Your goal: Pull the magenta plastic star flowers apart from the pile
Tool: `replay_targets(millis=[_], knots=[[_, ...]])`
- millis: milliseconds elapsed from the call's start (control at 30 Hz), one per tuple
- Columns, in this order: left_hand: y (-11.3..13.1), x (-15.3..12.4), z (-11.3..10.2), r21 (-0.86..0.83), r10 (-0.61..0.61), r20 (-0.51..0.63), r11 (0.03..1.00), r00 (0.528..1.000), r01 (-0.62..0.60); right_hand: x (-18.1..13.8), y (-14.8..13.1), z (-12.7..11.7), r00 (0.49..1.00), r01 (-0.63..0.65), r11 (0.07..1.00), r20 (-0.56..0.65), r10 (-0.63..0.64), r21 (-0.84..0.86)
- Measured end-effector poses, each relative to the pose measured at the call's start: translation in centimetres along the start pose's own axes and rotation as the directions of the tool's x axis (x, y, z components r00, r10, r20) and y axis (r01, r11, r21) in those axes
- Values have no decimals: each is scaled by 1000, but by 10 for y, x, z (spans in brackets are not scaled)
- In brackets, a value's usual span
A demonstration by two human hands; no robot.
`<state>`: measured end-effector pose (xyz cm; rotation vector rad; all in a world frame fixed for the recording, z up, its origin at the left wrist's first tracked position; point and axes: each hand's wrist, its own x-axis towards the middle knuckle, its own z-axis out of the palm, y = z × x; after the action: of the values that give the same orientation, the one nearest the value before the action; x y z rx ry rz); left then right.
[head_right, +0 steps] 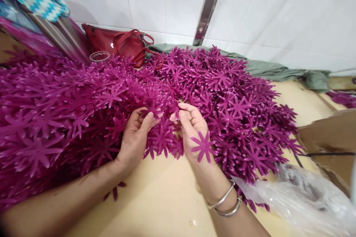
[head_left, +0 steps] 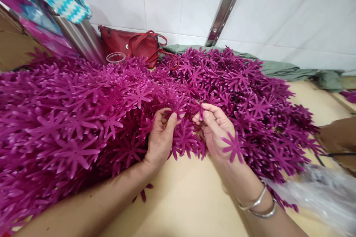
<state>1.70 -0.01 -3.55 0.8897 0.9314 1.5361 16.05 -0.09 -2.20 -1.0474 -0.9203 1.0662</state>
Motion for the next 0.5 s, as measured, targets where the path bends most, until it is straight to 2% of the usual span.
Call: replay_targets(millis=[233,300,500], knots=[[4,-2,1,7,-13,55,1000,998,13,0,-8,3,961,-233,971,166,222,49],[5,-2,2,5,-41,70,999,997,41,-2,-9,6,964,-221,975,163,212,36],[4,-2,4,0,-56,92,998,994,56,-1,5,6,996,-62,996,54,66,-68]])
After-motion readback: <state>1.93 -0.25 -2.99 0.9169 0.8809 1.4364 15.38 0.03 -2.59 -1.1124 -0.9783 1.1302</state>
